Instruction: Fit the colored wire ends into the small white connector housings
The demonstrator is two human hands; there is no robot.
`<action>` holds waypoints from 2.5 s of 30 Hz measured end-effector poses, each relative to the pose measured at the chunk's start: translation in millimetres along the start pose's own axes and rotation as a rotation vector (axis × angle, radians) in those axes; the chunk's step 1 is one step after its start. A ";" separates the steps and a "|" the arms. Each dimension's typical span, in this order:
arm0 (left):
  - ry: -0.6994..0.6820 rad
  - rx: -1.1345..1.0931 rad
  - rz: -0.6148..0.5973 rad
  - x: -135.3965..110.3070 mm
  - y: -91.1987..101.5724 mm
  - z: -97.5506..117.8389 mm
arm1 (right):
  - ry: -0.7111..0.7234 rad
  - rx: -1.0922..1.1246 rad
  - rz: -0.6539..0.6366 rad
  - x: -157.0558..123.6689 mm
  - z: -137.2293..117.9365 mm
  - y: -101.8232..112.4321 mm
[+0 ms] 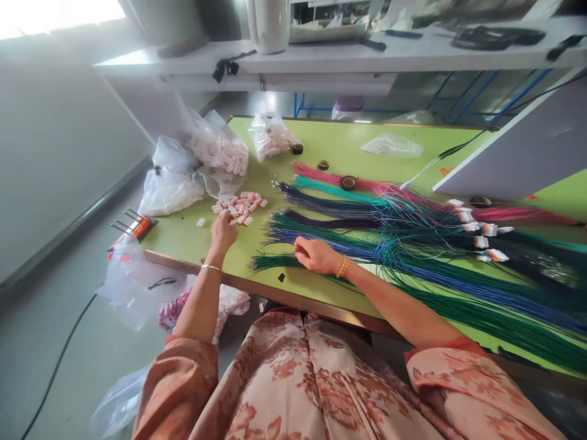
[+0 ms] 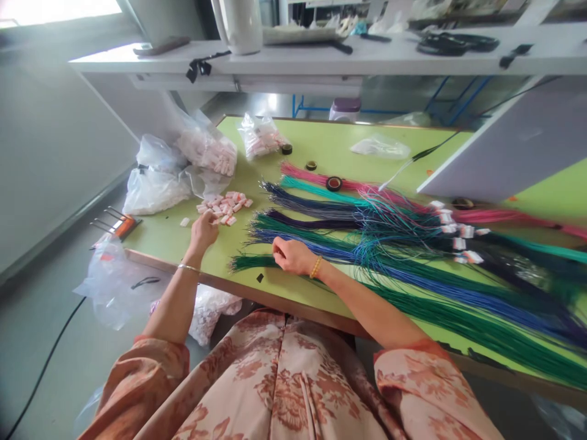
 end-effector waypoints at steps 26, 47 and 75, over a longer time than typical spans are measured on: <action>0.138 -1.095 0.024 -85.2 22.1 38.9 | 0.188 0.228 -0.154 54.1 -54.2 -11.1; 0.215 -1.230 -0.340 -128.6 9.6 51.9 | -0.129 -0.139 0.035 43.8 -48.8 20.4; 0.495 -1.679 -0.392 -134.2 -30.7 82.6 | 0.037 0.303 0.408 -4.2 -60.7 63.8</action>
Point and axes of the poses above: each hand's wrist, its own x-axis towards the middle knuckle, its own y-axis out of the back of the hand, z = x × y, the point moved 8 cm from there along x, towards the middle knuckle, and after that the axes turned 15 degrees about -x, right-handed, at the moved point
